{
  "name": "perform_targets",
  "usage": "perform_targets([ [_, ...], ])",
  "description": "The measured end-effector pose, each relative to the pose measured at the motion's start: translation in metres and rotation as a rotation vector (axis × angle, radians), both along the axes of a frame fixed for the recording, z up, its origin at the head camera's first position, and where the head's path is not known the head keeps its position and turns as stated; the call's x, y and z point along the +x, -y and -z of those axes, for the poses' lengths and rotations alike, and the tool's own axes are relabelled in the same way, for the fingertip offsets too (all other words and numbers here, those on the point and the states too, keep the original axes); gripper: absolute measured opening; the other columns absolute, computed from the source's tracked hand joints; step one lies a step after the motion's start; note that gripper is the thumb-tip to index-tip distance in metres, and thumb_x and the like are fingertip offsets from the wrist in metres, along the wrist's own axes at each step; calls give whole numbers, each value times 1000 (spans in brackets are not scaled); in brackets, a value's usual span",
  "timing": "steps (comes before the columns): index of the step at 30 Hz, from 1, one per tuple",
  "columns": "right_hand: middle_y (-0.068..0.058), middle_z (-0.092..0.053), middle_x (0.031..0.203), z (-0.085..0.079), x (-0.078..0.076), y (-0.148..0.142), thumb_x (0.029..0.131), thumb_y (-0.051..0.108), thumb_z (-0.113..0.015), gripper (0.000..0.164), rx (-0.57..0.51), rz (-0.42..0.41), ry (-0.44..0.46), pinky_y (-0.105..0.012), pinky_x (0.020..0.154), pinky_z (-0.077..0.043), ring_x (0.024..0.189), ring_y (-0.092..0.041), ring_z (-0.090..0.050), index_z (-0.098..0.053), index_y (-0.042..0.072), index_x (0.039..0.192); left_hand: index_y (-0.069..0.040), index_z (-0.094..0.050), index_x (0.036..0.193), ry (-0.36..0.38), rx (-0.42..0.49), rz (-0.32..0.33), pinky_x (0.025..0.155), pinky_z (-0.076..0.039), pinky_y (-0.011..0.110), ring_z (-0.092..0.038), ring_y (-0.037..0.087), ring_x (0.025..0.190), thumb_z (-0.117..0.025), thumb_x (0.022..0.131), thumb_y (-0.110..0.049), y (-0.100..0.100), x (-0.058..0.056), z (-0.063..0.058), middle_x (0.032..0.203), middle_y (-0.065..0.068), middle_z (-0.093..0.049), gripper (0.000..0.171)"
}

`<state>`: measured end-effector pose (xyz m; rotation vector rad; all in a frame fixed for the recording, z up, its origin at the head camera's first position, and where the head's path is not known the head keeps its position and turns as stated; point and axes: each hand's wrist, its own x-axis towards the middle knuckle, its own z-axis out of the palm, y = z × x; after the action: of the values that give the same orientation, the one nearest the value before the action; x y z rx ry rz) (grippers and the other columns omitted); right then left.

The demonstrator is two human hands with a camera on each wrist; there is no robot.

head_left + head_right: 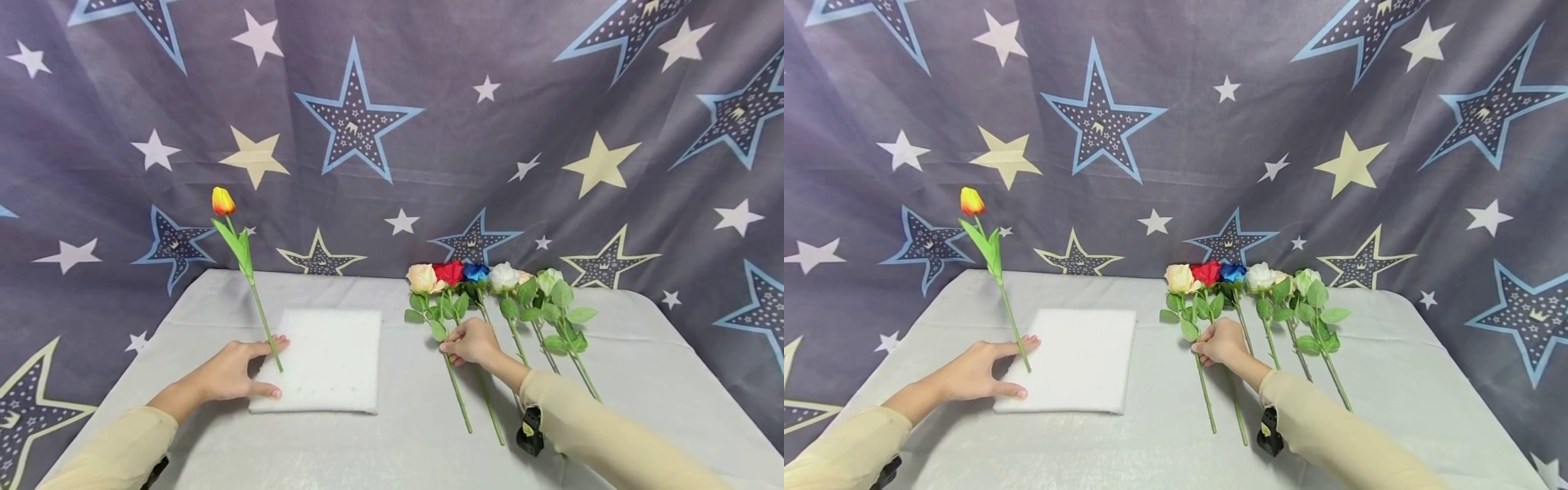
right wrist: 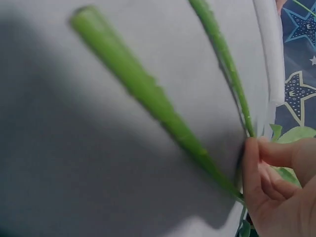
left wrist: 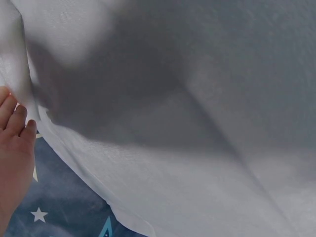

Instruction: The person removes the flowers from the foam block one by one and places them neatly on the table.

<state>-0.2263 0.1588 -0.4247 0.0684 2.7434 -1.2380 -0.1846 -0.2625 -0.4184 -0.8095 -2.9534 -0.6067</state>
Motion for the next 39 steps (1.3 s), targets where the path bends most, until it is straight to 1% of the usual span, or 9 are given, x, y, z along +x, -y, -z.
perform_targets([
  [8, -9, -69, 61, -6, 0, 1, 77, 15, -76, 13, 6, -1, 38, -27, 50, -57, 50, -16, -66, -74, 2, 79, -6, -56, 129, -6, 2, 2, 100, -42, 54, -53, 39, 119, -75, 63, -61, 0, -1, 0, 129, 17, -57, 88],
  [12, -11, -70, 63, -11, 2, 0, 78, 14, -75, 16, -29, -12, 40, -28, 51, -58, 51, -17, -67, -73, -1, 80, -7, -57, 129, -15, -5, 1, 100, -43, 54, -55, 39, 118, -74, 63, -62, 1, -1, 2, 128, 18, -58, 88],
  [16, -14, -70, 67, -17, 2, -1, 79, 15, -74, 20, -67, -16, 30, -30, 54, -58, 55, -21, -68, -71, -4, 86, -8, -57, 129, -16, -3, 0, 100, -43, 53, -55, 39, 118, -74, 63, -63, 2, -1, 4, 128, 17, -58, 88],
  [19, -11, -71, 69, -23, 0, 0, 78, 18, -75, 23, -42, -11, -8, -29, 55, -58, 56, -21, -68, -72, -2, 90, -7, -56, 130, -12, -2, 0, 101, -42, 54, -54, 38, 119, -73, 63, -63, 3, -1, 5, 129, 15, -58, 88],
  [23, -3, -71, 69, -33, -6, 8, 78, 26, -76, 22, 43, -18, -85, -24, 50, -53, 60, -20, -68, -74, 6, 89, -7, -56, 130, -10, -3, -5, 101, -42, 53, -54, 38, 119, -74, 63, -62, 3, -1, 6, 129, 15, -58, 89],
  [25, -3, -71, 70, -37, -8, 14, 77, 28, -76, 21, 66, -33, -131, -22, 49, -50, 62, -19, -67, -75, 9, 87, -7, -56, 129, -16, -5, -4, 100, -42, 53, -54, 38, 119, -74, 63, -62, 3, -1, 7, 129, 16, -58, 88],
  [30, -2, -73, 77, -47, -11, 37, 76, 29, -76, 19, 90, -84, -237, -23, 59, -50, 67, -11, -65, -76, 13, 86, -6, -57, 128, -25, -5, 4, 100, -43, 53, -55, 38, 118, -74, 63, -62, 3, -2, 7, 127, 17, -59, 88],
  [35, -4, -74, 82, -56, -16, 68, 79, 26, -74, 19, 34, -176, -310, -23, 65, -52, 75, -14, -68, -76, 12, 90, -7, -57, 129, -27, -12, 6, 99, -44, 52, -55, 38, 117, -74, 63, -62, 3, -2, 6, 127, 16, -59, 87],
  [39, -7, -74, 85, -60, -20, 95, 80, 23, -73, 19, -72, -242, -340, -19, 63, -53, 77, -16, -69, -75, 10, 93, -8, -57, 129, -30, -18, 7, 98, -44, 52, -56, 38, 117, -74, 63, -62, 2, -2, 5, 127, 16, -60, 87],
])
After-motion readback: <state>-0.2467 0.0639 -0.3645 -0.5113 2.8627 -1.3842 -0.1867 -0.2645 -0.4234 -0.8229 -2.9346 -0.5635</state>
